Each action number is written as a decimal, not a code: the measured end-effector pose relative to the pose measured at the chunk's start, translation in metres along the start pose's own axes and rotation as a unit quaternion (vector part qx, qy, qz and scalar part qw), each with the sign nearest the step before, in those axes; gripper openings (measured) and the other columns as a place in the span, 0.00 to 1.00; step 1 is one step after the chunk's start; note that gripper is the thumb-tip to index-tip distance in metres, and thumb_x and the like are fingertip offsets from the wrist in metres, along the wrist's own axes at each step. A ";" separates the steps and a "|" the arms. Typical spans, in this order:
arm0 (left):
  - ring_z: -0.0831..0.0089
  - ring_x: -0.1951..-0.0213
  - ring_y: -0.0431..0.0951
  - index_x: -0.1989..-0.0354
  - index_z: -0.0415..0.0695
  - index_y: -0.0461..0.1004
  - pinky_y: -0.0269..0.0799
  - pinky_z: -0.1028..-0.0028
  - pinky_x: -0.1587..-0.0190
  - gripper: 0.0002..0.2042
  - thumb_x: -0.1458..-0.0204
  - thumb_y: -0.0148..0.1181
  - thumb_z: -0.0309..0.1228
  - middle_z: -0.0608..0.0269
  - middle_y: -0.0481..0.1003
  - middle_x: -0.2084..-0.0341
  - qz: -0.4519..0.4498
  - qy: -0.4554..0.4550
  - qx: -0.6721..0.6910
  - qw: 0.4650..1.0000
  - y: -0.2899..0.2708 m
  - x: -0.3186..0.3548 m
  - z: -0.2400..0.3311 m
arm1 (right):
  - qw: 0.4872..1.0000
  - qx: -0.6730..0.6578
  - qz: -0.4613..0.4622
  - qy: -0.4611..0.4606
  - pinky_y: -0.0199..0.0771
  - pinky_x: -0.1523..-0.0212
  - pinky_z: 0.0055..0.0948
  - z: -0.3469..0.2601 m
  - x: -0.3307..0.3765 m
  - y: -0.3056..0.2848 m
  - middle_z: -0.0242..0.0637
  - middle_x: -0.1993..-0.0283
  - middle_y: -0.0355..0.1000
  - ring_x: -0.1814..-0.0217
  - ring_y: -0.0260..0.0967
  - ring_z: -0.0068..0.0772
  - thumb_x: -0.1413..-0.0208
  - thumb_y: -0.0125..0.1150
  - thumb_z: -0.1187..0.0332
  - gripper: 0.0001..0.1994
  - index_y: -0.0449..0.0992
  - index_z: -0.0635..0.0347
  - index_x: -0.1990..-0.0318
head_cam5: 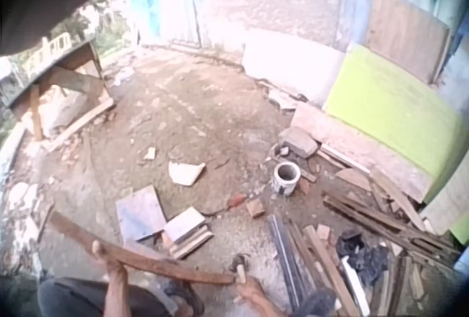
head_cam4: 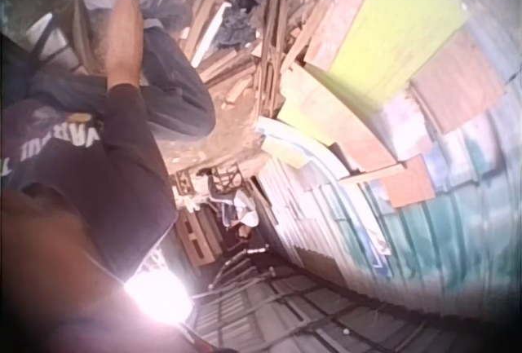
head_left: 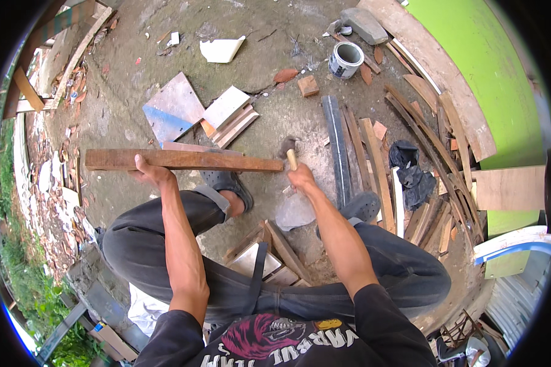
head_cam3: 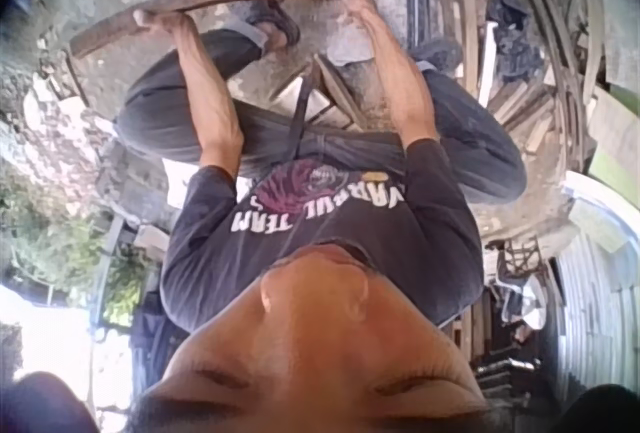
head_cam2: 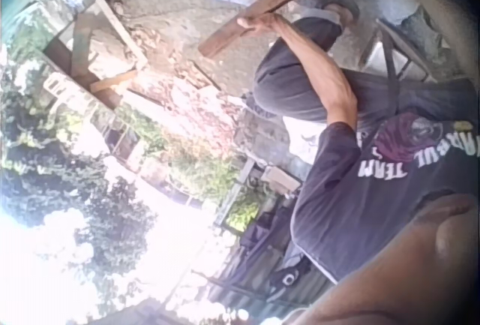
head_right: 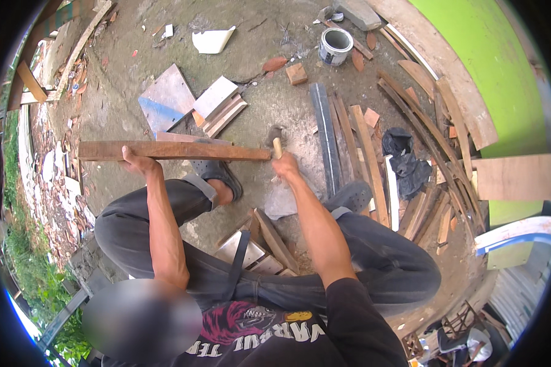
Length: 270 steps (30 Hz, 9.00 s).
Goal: The person sits on the ground and uses a hammer to repeatedly strike a piece of wood, breaking it into smaller pieces. The person handles the wood and hammer throughout the process.
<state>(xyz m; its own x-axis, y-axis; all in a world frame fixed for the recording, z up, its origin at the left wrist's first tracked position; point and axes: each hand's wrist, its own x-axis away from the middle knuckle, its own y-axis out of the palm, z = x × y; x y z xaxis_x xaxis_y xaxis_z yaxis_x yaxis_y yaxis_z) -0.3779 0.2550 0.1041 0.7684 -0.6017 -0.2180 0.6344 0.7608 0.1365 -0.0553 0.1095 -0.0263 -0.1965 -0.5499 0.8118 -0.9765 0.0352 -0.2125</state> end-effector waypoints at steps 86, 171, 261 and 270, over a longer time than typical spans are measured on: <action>0.50 0.46 0.73 0.33 0.37 0.55 0.73 0.55 0.49 0.34 0.52 0.55 0.27 0.47 0.72 0.46 -0.648 0.179 -0.535 0.512 -0.082 0.172 0.019 | 0.892 -0.448 0.007 0.050 0.76 0.48 0.63 0.042 0.056 0.031 0.46 0.33 0.59 0.29 0.57 0.47 0.39 0.65 0.64 0.29 0.60 0.62 0.35; 0.51 0.30 0.57 0.39 0.45 0.68 0.48 0.49 0.28 0.32 0.50 0.66 0.47 0.51 0.64 0.37 -0.617 0.091 -0.450 0.639 0.046 0.248 -0.157 | 0.958 0.086 0.260 -0.088 0.72 0.62 0.46 0.019 -0.038 -0.063 0.58 0.72 0.75 0.67 0.75 0.58 0.45 0.61 0.60 0.17 0.79 0.71 0.64; 0.42 0.34 0.62 0.42 0.44 0.71 0.52 0.46 0.29 0.29 0.53 0.69 0.39 0.43 0.72 0.45 -0.601 0.092 -0.377 0.699 0.040 0.242 -0.159 | 0.978 0.073 0.197 0.000 0.73 0.58 0.53 -0.013 -0.028 -0.081 0.66 0.66 0.75 0.59 0.75 0.68 0.49 0.59 0.62 0.16 0.79 0.70 0.66; 0.44 0.33 0.62 0.47 0.37 0.71 0.43 0.48 0.27 0.28 0.50 0.68 0.44 0.39 0.74 0.47 -0.598 0.117 -0.341 0.716 0.040 0.241 -0.160 | 0.987 0.103 0.119 0.044 0.78 0.61 0.48 0.015 -0.041 -0.089 0.62 0.70 0.77 0.65 0.79 0.58 0.49 0.60 0.64 0.16 0.78 0.75 0.69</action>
<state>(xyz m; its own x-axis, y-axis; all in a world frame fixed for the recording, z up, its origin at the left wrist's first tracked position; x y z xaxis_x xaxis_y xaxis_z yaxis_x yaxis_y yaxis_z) -0.1808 0.1800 -0.0980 -0.3752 -0.9257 0.0484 0.5779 -0.2744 -0.7686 0.0408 0.1162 -0.0484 -0.4341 -0.4715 0.7676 -0.8648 -0.0206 -0.5017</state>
